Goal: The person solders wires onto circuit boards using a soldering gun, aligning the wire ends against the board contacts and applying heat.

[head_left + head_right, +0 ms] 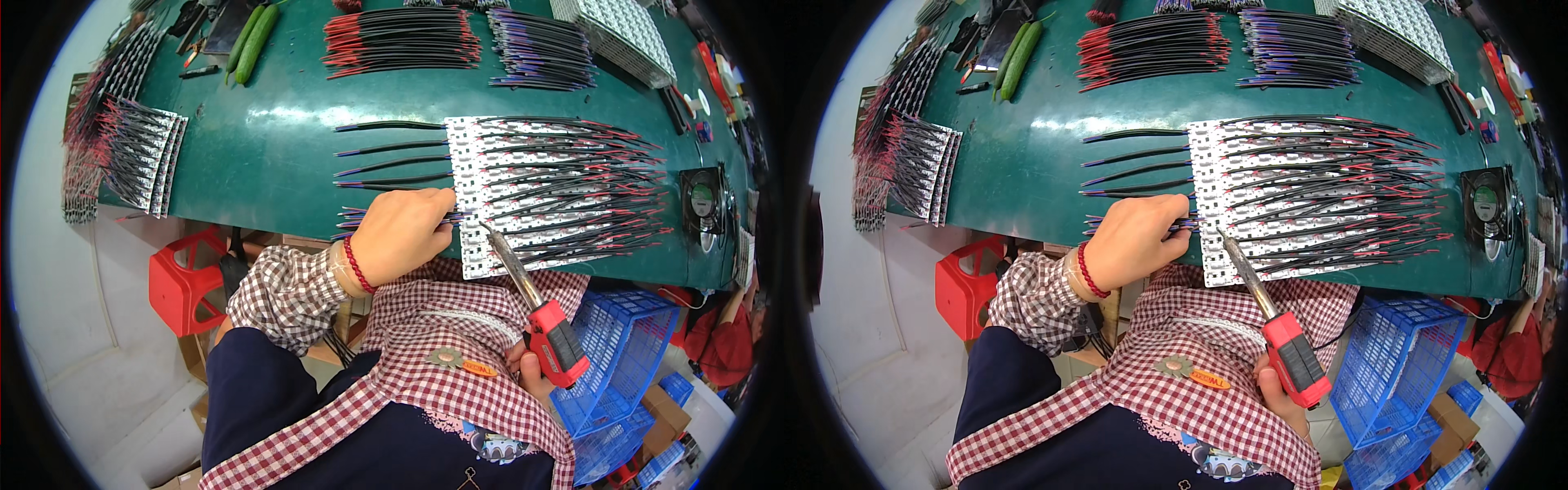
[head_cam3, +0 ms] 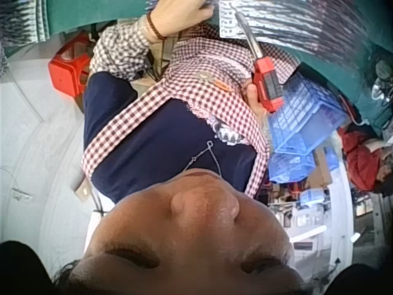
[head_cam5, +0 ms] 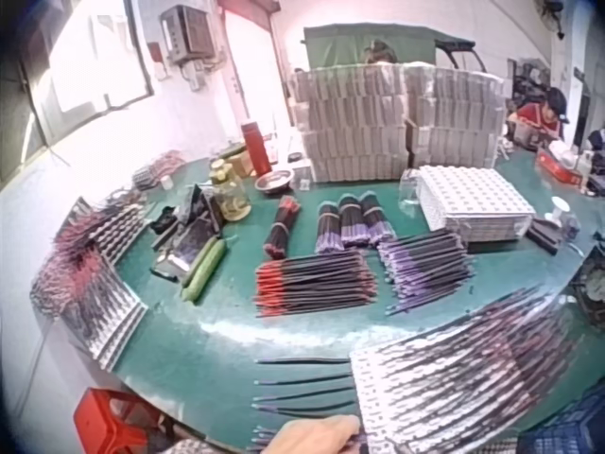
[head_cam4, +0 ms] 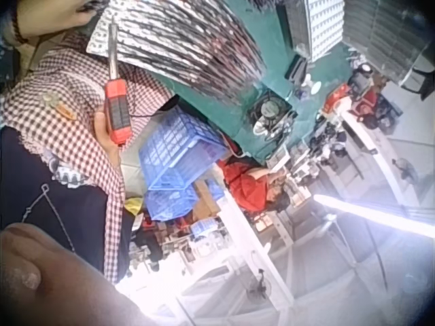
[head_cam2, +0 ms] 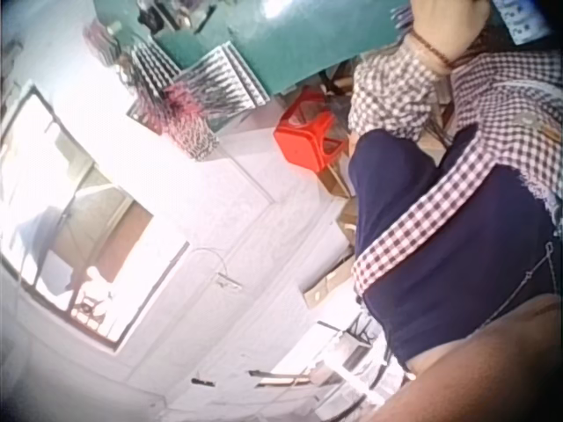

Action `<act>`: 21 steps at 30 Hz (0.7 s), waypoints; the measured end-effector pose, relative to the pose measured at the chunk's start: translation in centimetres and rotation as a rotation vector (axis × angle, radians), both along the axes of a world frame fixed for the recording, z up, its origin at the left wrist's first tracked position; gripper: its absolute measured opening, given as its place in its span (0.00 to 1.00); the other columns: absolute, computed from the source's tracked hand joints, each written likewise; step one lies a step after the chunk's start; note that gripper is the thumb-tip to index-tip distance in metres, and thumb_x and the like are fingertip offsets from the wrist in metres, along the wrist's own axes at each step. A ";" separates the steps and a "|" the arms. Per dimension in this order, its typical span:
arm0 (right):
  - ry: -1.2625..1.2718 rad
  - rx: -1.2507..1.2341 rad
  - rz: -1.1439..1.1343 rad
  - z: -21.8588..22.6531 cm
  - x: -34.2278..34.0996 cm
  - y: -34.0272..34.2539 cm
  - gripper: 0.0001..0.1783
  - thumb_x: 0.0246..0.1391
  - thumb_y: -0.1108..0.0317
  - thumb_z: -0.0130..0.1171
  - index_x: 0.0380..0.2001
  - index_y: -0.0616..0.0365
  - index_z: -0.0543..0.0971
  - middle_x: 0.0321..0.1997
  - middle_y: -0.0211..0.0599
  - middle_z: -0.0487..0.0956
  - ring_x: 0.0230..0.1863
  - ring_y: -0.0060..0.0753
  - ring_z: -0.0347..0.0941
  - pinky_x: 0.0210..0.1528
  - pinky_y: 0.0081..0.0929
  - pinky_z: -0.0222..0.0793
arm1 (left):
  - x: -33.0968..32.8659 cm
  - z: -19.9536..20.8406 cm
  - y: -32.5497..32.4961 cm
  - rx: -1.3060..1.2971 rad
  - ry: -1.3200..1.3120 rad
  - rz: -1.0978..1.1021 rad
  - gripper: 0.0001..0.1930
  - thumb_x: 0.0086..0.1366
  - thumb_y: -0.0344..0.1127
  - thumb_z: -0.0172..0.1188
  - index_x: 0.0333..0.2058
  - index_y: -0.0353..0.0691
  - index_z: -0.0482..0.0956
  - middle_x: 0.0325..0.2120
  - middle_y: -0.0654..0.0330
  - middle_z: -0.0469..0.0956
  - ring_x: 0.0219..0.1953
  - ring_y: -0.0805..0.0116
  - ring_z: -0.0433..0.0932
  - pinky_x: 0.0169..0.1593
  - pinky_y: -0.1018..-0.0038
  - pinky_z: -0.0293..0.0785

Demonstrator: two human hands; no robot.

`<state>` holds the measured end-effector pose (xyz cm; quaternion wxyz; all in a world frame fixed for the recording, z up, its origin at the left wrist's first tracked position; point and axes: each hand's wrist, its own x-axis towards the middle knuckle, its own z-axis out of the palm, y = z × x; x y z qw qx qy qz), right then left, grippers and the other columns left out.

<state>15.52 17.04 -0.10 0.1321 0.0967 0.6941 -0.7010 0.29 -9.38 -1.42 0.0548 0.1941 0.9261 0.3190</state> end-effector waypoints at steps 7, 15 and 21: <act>0.015 -0.002 -0.067 -0.2 0.7 0.1 0.11 0.52 0.65 0.60 0.28 0.64 0.76 0.22 0.33 0.75 0.23 0.25 0.69 0.27 0.24 0.64 | 0.8 -0.6 -1.2 0.173 0.003 -0.012 0.12 0.53 0.28 0.60 0.36 0.36 0.70 0.25 0.52 0.74 0.24 0.51 0.74 0.29 0.65 0.70; 0.097 -0.010 -0.028 -1.0 1.3 0.9 0.09 0.51 0.67 0.60 0.28 0.64 0.76 0.20 0.33 0.75 0.22 0.25 0.69 0.26 0.24 0.65 | 1.9 0.4 -0.2 0.315 0.127 0.090 0.07 0.54 0.24 0.62 0.29 0.33 0.72 0.27 0.54 0.70 0.26 0.59 0.74 0.28 0.71 0.70; 0.103 0.008 0.021 -2.0 2.4 1.1 0.26 0.57 0.63 0.55 0.53 0.71 0.66 0.23 0.41 0.76 0.19 0.22 0.67 0.22 0.18 0.62 | 2.0 0.0 0.1 0.161 -0.052 0.072 0.10 0.53 0.29 0.64 0.25 0.33 0.70 0.21 0.51 0.73 0.23 0.53 0.74 0.27 0.67 0.69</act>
